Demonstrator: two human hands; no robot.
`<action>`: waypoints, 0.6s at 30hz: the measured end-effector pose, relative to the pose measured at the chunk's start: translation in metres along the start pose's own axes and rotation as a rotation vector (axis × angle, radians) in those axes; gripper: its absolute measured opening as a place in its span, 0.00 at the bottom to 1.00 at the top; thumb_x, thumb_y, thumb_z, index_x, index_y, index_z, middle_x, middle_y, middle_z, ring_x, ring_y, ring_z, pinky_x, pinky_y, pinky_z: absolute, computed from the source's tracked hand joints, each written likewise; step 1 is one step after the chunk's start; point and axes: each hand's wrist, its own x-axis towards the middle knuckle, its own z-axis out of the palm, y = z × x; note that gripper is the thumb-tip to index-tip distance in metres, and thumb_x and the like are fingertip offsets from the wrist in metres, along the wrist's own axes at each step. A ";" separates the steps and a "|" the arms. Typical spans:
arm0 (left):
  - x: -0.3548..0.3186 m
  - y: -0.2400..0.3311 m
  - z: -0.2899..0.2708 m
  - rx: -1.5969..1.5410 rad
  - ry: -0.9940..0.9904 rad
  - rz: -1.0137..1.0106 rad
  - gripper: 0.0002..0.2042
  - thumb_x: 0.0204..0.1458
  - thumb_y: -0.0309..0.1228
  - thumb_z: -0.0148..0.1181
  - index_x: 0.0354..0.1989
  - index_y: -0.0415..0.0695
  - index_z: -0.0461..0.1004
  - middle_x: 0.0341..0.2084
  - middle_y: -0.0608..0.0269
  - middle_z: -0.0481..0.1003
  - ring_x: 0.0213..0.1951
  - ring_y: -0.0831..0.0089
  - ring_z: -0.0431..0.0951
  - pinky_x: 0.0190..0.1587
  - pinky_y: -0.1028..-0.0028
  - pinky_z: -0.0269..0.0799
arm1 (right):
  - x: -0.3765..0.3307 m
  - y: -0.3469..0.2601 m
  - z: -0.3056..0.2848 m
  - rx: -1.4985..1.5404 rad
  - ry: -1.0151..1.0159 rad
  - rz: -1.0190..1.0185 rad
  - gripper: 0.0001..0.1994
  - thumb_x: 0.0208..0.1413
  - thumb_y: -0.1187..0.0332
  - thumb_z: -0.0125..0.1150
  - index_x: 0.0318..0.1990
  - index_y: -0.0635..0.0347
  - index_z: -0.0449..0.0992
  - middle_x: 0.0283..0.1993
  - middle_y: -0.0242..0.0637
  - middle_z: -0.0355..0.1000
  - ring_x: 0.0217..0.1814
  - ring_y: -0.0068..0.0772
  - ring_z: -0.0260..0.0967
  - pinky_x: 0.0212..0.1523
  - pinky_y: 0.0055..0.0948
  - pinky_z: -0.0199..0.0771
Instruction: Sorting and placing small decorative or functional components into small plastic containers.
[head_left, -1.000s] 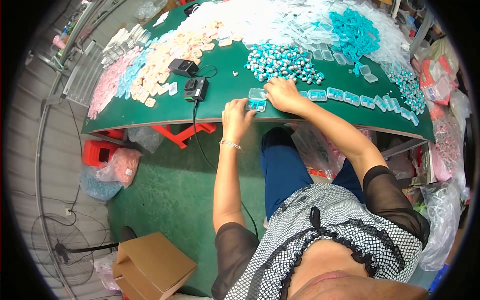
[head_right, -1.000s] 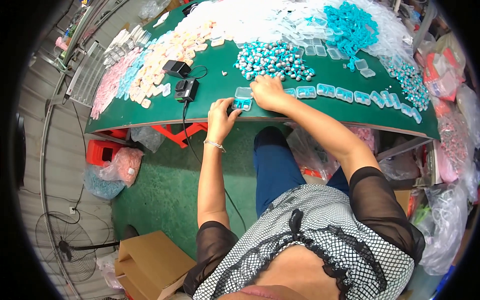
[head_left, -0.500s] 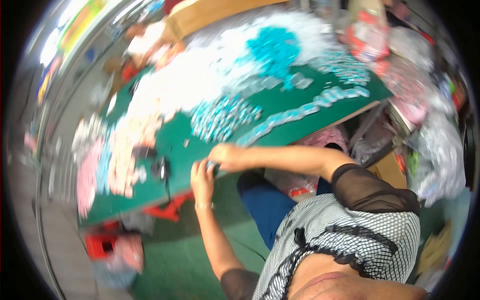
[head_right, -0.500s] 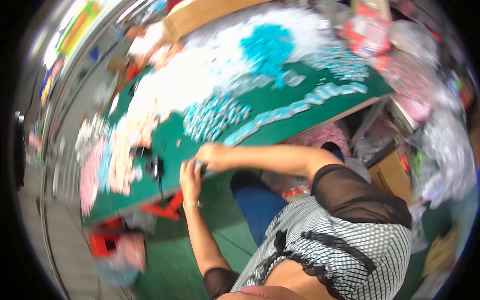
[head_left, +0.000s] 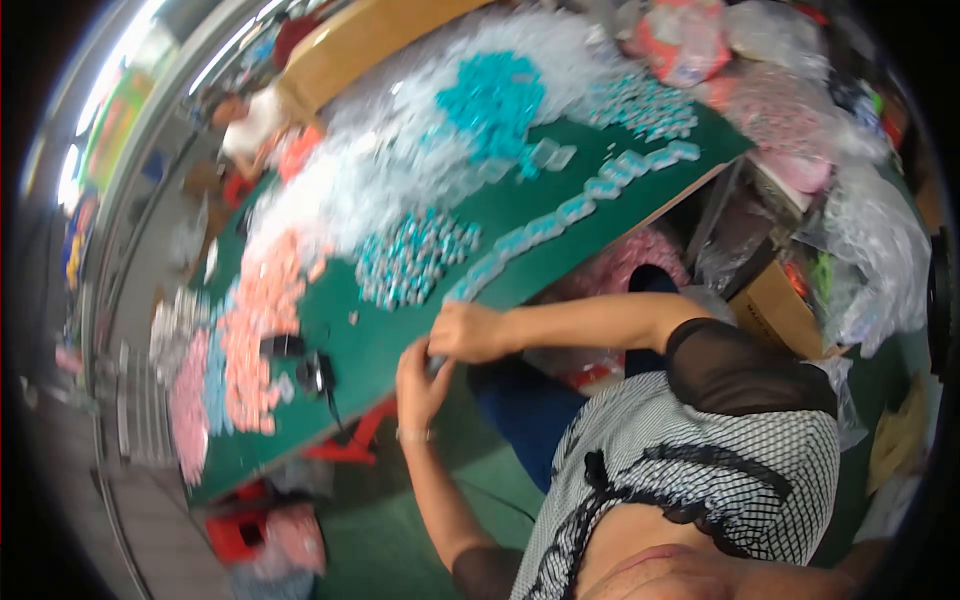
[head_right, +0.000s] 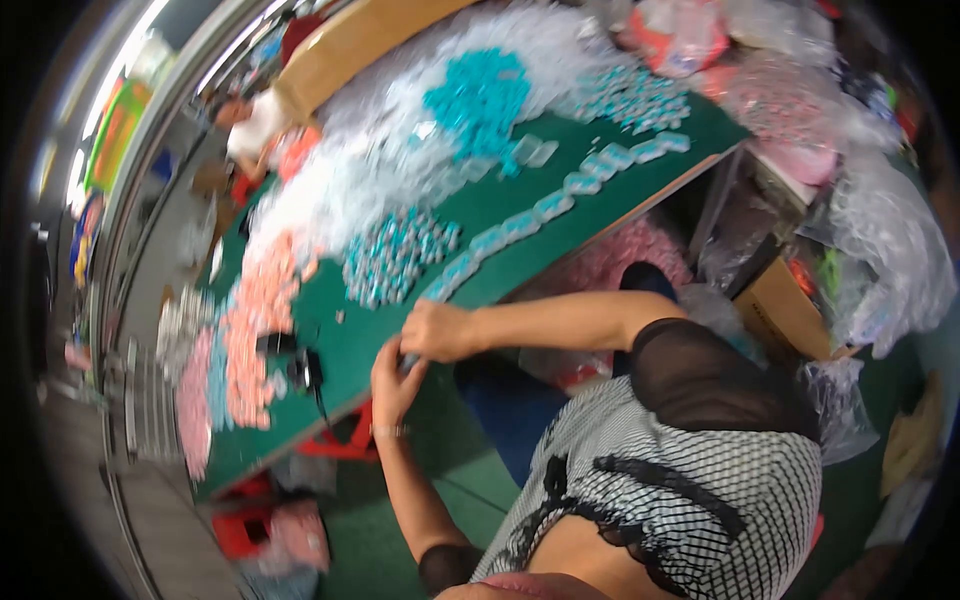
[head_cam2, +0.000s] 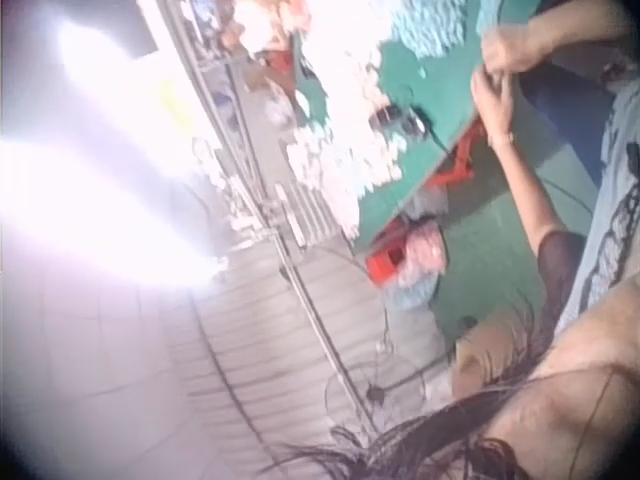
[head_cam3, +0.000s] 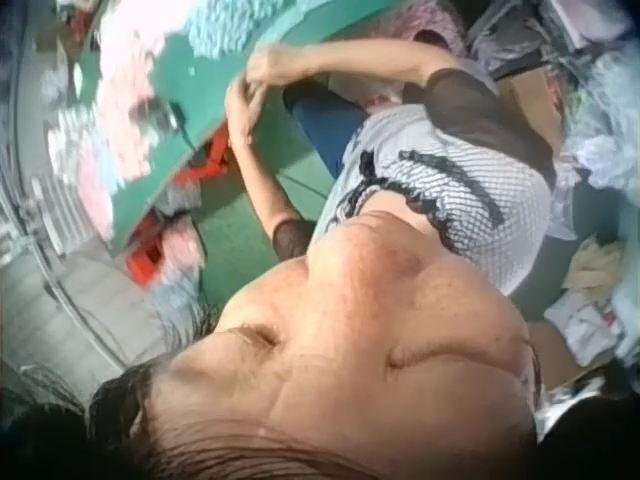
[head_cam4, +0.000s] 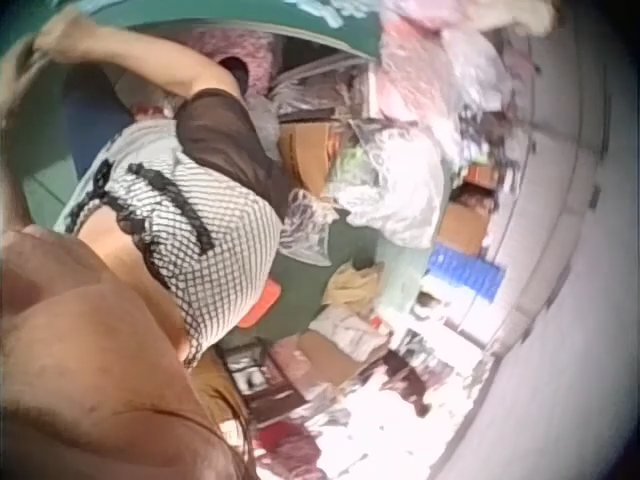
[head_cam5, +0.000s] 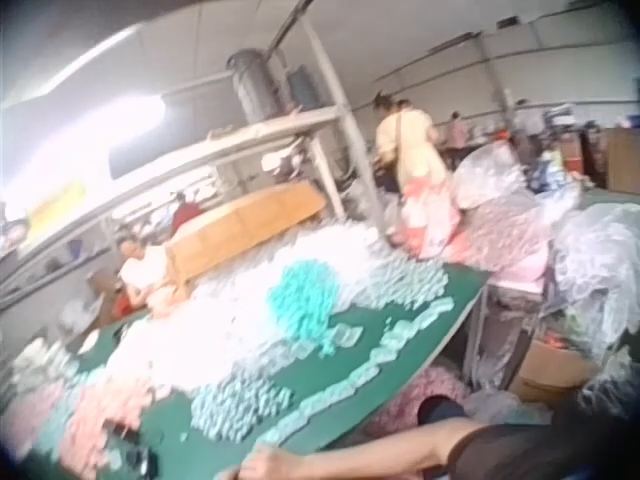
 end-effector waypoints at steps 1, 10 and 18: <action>0.003 0.004 0.001 0.004 -0.016 0.024 0.23 0.44 0.27 0.62 0.51 0.39 0.66 0.40 0.45 0.73 0.41 0.50 0.73 0.44 0.62 0.68 | 0.004 -0.004 -0.007 -0.020 -0.008 -0.036 0.03 0.43 0.68 0.53 0.27 0.53 0.70 0.26 0.32 0.67 0.34 0.34 0.67 0.35 0.35 0.63; 0.051 0.013 0.031 0.144 0.088 -0.062 0.20 0.43 0.27 0.62 0.46 0.38 0.66 0.36 0.46 0.72 0.40 0.50 0.72 0.44 0.61 0.67 | -0.041 0.017 -0.086 -0.055 0.102 0.345 0.18 0.44 0.71 0.58 0.46 0.57 0.70 0.46 0.39 0.69 0.47 0.43 0.66 0.47 0.40 0.63; 0.076 0.001 0.056 0.249 -0.019 -0.006 0.22 0.42 0.31 0.64 0.47 0.40 0.66 0.38 0.47 0.70 0.43 0.51 0.70 0.43 0.58 0.67 | -0.103 0.065 -0.137 -0.341 -0.077 0.607 0.21 0.44 0.66 0.63 0.49 0.52 0.71 0.47 0.33 0.68 0.52 0.38 0.62 0.47 0.39 0.58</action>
